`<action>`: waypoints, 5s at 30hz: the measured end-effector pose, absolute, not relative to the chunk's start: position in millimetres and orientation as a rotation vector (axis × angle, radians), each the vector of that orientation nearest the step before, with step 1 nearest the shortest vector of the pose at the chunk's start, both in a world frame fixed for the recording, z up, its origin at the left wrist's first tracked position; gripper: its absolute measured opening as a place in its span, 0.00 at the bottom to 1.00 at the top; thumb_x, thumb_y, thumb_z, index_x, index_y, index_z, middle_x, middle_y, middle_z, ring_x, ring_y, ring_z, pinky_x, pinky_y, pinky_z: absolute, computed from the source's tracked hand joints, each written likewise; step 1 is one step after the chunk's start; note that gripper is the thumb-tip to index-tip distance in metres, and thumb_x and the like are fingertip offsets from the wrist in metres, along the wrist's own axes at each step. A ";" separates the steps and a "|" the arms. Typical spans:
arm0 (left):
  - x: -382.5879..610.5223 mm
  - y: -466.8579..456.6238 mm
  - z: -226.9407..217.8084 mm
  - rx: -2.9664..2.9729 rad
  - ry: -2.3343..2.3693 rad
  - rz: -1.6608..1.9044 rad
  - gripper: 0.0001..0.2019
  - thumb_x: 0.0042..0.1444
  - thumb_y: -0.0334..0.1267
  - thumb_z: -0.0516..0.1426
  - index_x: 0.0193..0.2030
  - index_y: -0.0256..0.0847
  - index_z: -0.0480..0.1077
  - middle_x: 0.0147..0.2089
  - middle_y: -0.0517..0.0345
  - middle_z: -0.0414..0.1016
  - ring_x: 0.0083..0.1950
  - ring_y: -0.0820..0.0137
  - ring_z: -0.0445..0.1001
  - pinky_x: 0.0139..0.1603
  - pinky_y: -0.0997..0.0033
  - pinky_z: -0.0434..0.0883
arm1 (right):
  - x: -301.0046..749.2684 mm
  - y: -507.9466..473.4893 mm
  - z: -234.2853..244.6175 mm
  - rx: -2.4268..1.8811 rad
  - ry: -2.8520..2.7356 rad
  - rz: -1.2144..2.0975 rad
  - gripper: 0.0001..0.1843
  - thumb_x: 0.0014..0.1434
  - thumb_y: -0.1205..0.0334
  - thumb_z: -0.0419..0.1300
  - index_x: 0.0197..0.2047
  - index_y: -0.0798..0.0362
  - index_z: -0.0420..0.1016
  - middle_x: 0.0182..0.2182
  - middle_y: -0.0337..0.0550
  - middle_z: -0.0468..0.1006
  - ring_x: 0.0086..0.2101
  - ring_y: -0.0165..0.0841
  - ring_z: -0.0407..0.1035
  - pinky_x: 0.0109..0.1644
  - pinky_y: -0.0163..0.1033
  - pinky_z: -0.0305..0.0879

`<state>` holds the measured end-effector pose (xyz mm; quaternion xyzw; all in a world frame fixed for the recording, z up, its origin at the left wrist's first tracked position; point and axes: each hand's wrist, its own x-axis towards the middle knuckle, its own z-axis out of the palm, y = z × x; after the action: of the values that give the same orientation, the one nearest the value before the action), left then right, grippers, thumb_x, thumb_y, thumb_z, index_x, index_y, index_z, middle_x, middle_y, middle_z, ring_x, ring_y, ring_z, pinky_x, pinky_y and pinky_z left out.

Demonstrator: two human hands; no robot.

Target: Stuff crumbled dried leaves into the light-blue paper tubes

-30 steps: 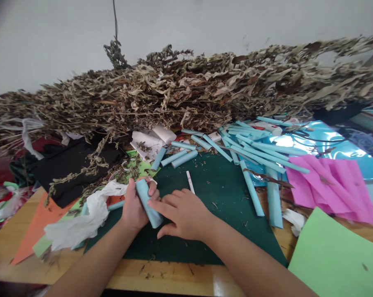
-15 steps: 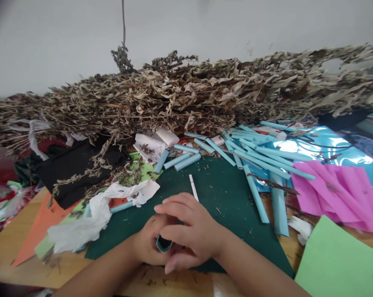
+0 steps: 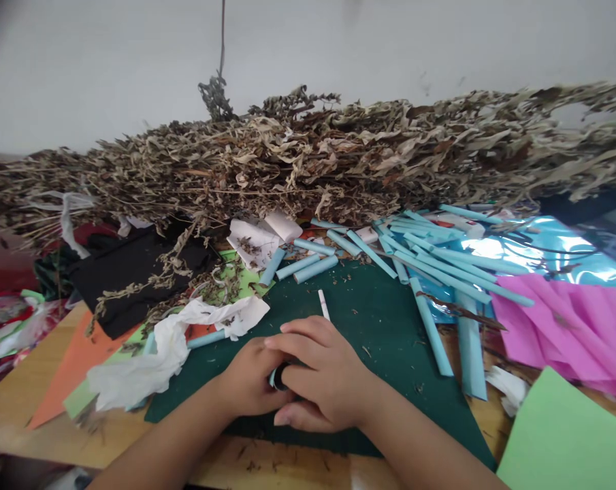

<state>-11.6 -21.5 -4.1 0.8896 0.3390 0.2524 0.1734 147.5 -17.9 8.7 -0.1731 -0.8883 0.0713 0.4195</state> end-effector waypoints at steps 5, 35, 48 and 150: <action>-11.5 -20.1 -3.2 2.485 0.986 0.767 0.12 0.40 0.35 0.54 0.35 0.37 0.66 0.30 0.52 0.74 0.29 0.66 0.73 0.26 0.71 0.69 | 148.3 -17.1 6.8 -0.445 -2.266 0.109 0.23 0.57 0.47 0.42 0.29 0.56 0.69 0.45 0.47 0.66 0.46 0.41 0.56 0.45 0.47 0.55; -15.7 -13.6 0.2 2.582 1.164 0.574 0.08 0.39 0.34 0.52 0.30 0.39 0.62 0.27 0.55 0.72 0.27 0.65 0.71 0.24 0.72 0.64 | 153.9 -12.1 11.9 -0.630 -2.463 0.248 0.23 0.54 0.45 0.44 0.27 0.53 0.71 0.53 0.47 0.58 0.52 0.45 0.48 0.51 0.51 0.50; -16.3 -11.4 0.9 2.597 1.188 0.546 0.05 0.40 0.33 0.52 0.26 0.40 0.59 0.24 0.57 0.68 0.25 0.68 0.67 0.23 0.74 0.61 | 157.1 -11.6 12.3 -0.637 -2.447 0.183 0.15 0.52 0.51 0.49 0.32 0.53 0.70 0.53 0.48 0.58 0.52 0.47 0.49 0.50 0.54 0.50; 10.4 -34.7 -14.9 1.510 0.775 0.925 0.10 0.33 0.35 0.56 0.17 0.36 0.56 0.16 0.66 0.55 0.20 0.81 0.51 0.18 0.81 0.54 | 145.6 -24.7 62.6 -0.683 -2.375 0.257 0.04 0.49 0.69 0.47 0.27 0.52 0.59 0.19 0.37 0.67 0.21 0.27 0.59 0.26 0.33 0.55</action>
<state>10.4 -34.7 -14.9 0.6428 0.3301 0.3939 0.5681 145.6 -24.7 62.6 -0.2603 -0.9048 0.0978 0.3226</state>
